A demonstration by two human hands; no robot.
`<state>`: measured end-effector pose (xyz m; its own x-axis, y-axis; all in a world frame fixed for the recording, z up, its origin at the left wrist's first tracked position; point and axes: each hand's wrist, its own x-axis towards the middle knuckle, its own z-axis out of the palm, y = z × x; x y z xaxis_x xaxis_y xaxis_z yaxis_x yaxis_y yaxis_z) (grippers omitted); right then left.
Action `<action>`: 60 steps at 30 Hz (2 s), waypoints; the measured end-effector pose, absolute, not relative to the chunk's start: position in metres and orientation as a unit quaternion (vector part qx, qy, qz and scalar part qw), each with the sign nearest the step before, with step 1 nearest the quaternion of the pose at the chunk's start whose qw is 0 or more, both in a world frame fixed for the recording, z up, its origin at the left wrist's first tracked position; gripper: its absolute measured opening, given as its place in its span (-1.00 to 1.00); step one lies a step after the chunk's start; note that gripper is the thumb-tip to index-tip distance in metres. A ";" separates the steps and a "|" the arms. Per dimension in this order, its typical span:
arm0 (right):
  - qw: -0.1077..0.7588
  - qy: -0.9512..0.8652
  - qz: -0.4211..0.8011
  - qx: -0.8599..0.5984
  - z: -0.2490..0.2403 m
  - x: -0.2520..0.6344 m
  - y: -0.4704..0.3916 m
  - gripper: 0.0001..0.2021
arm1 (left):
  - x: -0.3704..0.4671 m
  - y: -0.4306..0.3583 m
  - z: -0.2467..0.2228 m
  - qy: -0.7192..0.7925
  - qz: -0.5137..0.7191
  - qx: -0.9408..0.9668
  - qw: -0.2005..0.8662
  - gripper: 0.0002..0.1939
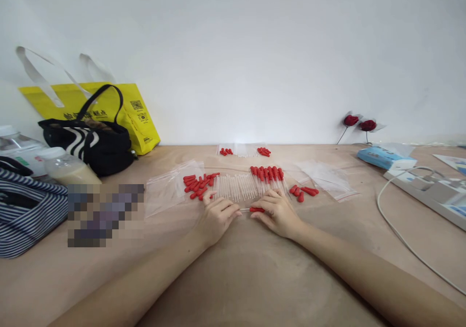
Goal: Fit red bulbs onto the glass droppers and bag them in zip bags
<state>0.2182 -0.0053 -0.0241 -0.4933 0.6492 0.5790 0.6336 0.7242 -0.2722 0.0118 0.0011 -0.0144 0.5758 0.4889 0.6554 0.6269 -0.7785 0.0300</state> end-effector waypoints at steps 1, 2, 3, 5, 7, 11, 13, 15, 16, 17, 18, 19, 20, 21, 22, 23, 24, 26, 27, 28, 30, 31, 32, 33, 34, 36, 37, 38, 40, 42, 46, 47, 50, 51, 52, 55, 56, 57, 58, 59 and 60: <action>0.340 -0.864 0.012 -0.370 -0.024 0.218 -0.006 -0.85 | 0.012 0.001 -0.014 -0.317 -0.335 -0.881 0.102 -0.79; 0.344 -0.864 0.014 -0.367 -0.024 0.217 -0.006 -0.85 | 0.013 0.001 -0.014 -0.316 -0.336 -0.881 0.101 -0.78; 0.351 -0.864 0.017 -0.360 -0.025 0.216 -0.006 -0.86 | 0.013 0.000 -0.014 -0.316 -0.338 -0.881 0.099 -0.77; 0.368 -0.863 0.024 -0.345 -0.025 0.215 -0.007 -0.87 | 0.014 -0.001 -0.013 -0.313 -0.345 -0.879 0.097 -0.76; 0.381 -0.862 0.028 -0.332 -0.025 0.214 -0.008 -0.88 | 0.015 -0.002 -0.013 -0.311 -0.350 -0.879 0.094 -0.75; 0.385 -0.864 0.018 -0.323 -0.025 0.212 -0.009 -0.89 | 0.015 -0.004 -0.013 -0.305 -0.358 -0.877 0.095 -0.77; 0.381 -0.868 0.012 -0.318 -0.025 0.211 -0.010 -0.89 | 0.016 -0.005 -0.013 -0.302 -0.361 -0.877 0.096 -0.77; 0.374 -0.871 0.012 -0.319 -0.026 0.210 -0.010 -0.88 | 0.017 -0.005 -0.013 -0.302 -0.360 -0.878 0.093 -0.77; 0.373 -0.869 0.013 -0.324 -0.026 0.210 -0.009 -0.87 | 0.017 -0.005 -0.013 -0.303 -0.360 -0.878 0.091 -0.77; 0.375 -0.866 0.016 -0.331 -0.026 0.210 -0.008 -0.87 | 0.017 -0.005 -0.013 -0.305 -0.361 -0.877 0.087 -0.78; 0.379 -0.861 0.020 -0.339 -0.025 0.211 -0.008 -0.87 | 0.017 -0.004 -0.013 -0.309 -0.363 -0.875 0.084 -0.78; 0.385 -0.856 0.028 -0.344 -0.025 0.212 -0.007 -0.87 | 0.017 -0.004 -0.013 -0.313 -0.366 -0.873 0.080 -0.78; 0.395 -0.849 0.038 -0.348 -0.024 0.213 -0.005 -0.87 | 0.017 -0.003 -0.013 -0.317 -0.371 -0.870 0.075 -0.78; 0.405 -0.843 0.051 -0.350 -0.023 0.214 -0.005 -0.86 | 0.017 -0.002 -0.013 -0.320 -0.375 -0.867 0.072 -0.78; 0.415 -0.837 0.068 -0.350 -0.023 0.215 -0.004 -0.84 | 0.017 -0.002 -0.013 -0.322 -0.380 -0.864 0.069 -0.78; 0.423 -0.831 0.086 -0.350 -0.022 0.216 -0.003 -0.81 | 0.017 -0.002 -0.013 -0.325 -0.384 -0.862 0.067 -0.78; 0.431 -0.825 0.107 -0.349 -0.022 0.217 -0.003 -0.80 | 0.017 -0.002 -0.013 -0.327 -0.386 -0.860 0.066 -0.78; 0.446 -0.809 0.161 -0.348 -0.022 0.215 -0.004 -0.81 | 0.017 -0.002 -0.012 -0.330 -0.389 -0.858 0.063 -0.78; 0.456 -0.795 0.196 -0.349 -0.022 0.213 -0.005 -0.81 | 0.017 -0.003 -0.012 -0.329 -0.390 -0.858 0.060 -0.78; 0.470 -0.776 0.234 -0.350 -0.023 0.210 -0.005 -0.80 | 0.018 -0.003 -0.011 -0.325 -0.391 -0.860 0.054 -0.79; 0.505 -0.725 0.306 -0.355 -0.023 0.206 -0.003 -0.77 | 0.017 -0.004 -0.010 -0.316 -0.389 -0.865 0.034 -0.79; 0.521 -0.699 0.334 -0.359 -0.021 0.205 0.000 -0.75 | 0.017 -0.004 -0.010 -0.314 -0.385 -0.867 0.021 -0.78; 0.533 -0.677 0.353 -0.364 -0.019 0.207 0.005 -0.75 | 0.016 -0.004 -0.009 -0.315 -0.381 -0.869 0.009 -0.77; 0.542 -0.660 0.363 -0.372 -0.015 0.210 0.011 -0.75 | 0.015 -0.004 -0.009 -0.319 -0.377 -0.869 -0.002 -0.75; 0.543 -0.651 0.365 -0.386 -0.010 0.217 0.018 -0.76 | 0.014 -0.004 -0.009 -0.326 -0.376 -0.868 -0.008 -0.73; 0.529 -0.647 0.342 -0.430 0.001 0.236 0.034 -0.75 | 0.013 -0.003 -0.010 -0.341 -0.374 -0.863 -0.013 -0.70; 0.505 -0.651 0.319 -0.468 0.006 0.248 0.043 -0.75 | 0.012 -0.003 -0.010 -0.347 -0.373 -0.861 -0.013 -0.70; 0.473 -0.656 0.291 -0.511 0.010 0.260 0.051 -0.73 | 0.012 -0.003 -0.010 -0.351 -0.371 -0.860 -0.013 -0.70; 0.421 -0.644 0.212 -0.602 0.014 0.279 0.065 -0.72 | 0.013 -0.002 -0.011 -0.354 -0.363 -0.862 -0.016 -0.71; 0.385 -0.626 0.157 -0.660 0.010 0.291 0.077 -0.70 | 0.015 -0.001 -0.011 -0.355 -0.359 -0.863 -0.021 -0.71; 0.355 -0.608 0.126 -0.699 -0.005 0.290 0.089 -0.72 | 0.016 -0.002 -0.009 -0.362 -0.355 -0.862 -0.028 -0.70; 0.350 -0.604 0.120 -0.706 -0.008 0.287 0.090 -0.73 | 0.016 -0.002 -0.009 -0.363 -0.349 -0.863 -0.028 -0.70; 0.333 -0.598 0.102 -0.722 -0.012 0.281 0.091 -0.73 | 0.015 -0.002 -0.008 -0.367 -0.329 -0.870 -0.022 -0.70; 0.326 -0.599 0.097 -0.725 -0.012 0.279 0.091 -0.73 | 0.015 -0.002 -0.008 -0.367 -0.327 -0.871 -0.019 -0.70; 0.319 -0.600 0.094 -0.727 -0.012 0.278 0.091 -0.72 | 0.015 -0.002 -0.008 -0.368 -0.325 -0.871 -0.017 -0.70; 0.298 -0.609 0.089 -0.730 -0.009 0.280 0.089 -0.70 | 0.016 -0.003 -0.008 -0.373 -0.324 -0.869 -0.013 -0.72; 0.290 -0.612 0.089 -0.731 -0.008 0.283 0.088 -0.69 | 0.017 -0.003 -0.008 -0.376 -0.324 -0.868 -0.010 -0.73; 0.280 -0.614 0.088 -0.732 -0.007 0.286 0.087 -0.70 | 0.018 -0.002 -0.008 -0.380 -0.326 -0.866 -0.005 -0.76; 0.269 -0.617 0.088 -0.734 -0.005 0.290 0.085 -0.71 | 0.018 -0.002 -0.009 -0.385 -0.330 -0.862 0.002 -0.79; 0.257 -0.621 0.089 -0.735 -0.003 0.295 0.082 -0.73 | 0.018 -0.001 -0.010 -0.391 -0.334 -0.858 0.011 -0.82; 0.242 -0.626 0.091 -0.735 -0.001 0.301 0.079 -0.76 | 0.018 0.000 -0.010 -0.399 -0.338 -0.852 0.023 -0.86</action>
